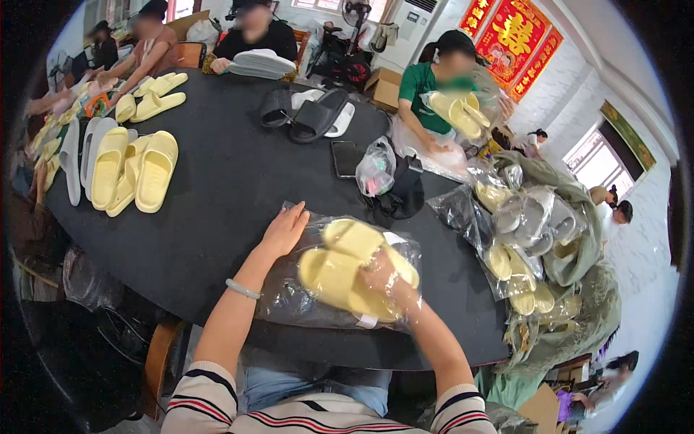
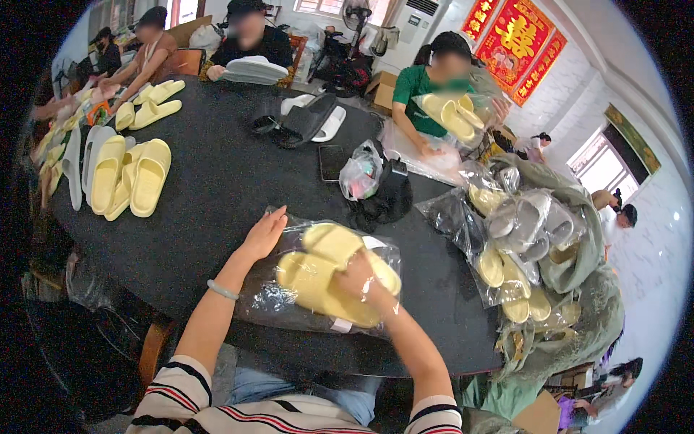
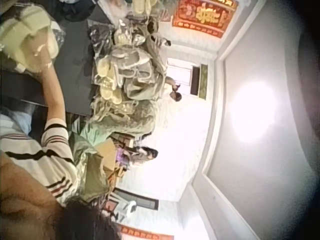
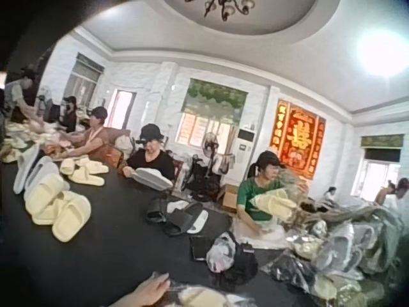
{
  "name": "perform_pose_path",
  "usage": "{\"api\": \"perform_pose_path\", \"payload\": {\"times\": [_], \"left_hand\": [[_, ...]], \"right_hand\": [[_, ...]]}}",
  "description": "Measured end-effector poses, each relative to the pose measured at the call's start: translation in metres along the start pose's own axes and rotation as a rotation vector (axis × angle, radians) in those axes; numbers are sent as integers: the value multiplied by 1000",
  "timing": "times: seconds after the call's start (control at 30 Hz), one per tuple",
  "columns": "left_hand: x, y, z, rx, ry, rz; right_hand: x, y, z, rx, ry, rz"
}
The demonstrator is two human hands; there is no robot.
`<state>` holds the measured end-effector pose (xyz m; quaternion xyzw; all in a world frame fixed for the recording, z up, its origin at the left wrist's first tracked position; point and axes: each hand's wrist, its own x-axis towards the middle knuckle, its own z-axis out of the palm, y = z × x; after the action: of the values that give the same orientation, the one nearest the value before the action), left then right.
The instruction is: The person packs pairs of plastic slippers into clear plastic bags. They pick up slippers of various colors from a table, place them into bags, and set the packaged pairs aside. The task is performed by hand in a repetitive assembly line manner.
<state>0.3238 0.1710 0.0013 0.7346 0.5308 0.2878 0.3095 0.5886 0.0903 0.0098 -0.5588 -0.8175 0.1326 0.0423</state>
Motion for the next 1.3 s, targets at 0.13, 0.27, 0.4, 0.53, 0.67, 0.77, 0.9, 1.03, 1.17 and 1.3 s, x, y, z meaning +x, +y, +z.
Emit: {"api": "perform_pose_path", "payload": {"times": [0.13,0.27,0.4,0.53,0.67,0.77,0.9,1.03,1.17,1.3], "left_hand": [[6,-17,17,188,50,208],[1,-7,13,286,-24,190],[-5,7,13,532,0,270],[-14,13,-1,589,-38,179],[-12,-2,8,581,-120,182],[3,-12,0,206,-123,148],[24,-45,-15,-567,65,-69],[25,-42,-28,-673,36,-185],[17,-39,-24,-528,103,-97],[23,-38,-13,-411,149,-18]], "right_hand": [[-71,98,9,-98,41,265],[-143,165,27,405,522,582],[-203,219,-2,242,615,774],[-171,160,-55,420,742,796],[-104,22,-97,381,635,449],[-46,-34,-90,445,436,323],[18,-89,-62,190,378,226],[30,-81,-42,101,-41,142],[-7,-52,-20,395,271,-165],[-41,-2,-23,764,447,130]]}}
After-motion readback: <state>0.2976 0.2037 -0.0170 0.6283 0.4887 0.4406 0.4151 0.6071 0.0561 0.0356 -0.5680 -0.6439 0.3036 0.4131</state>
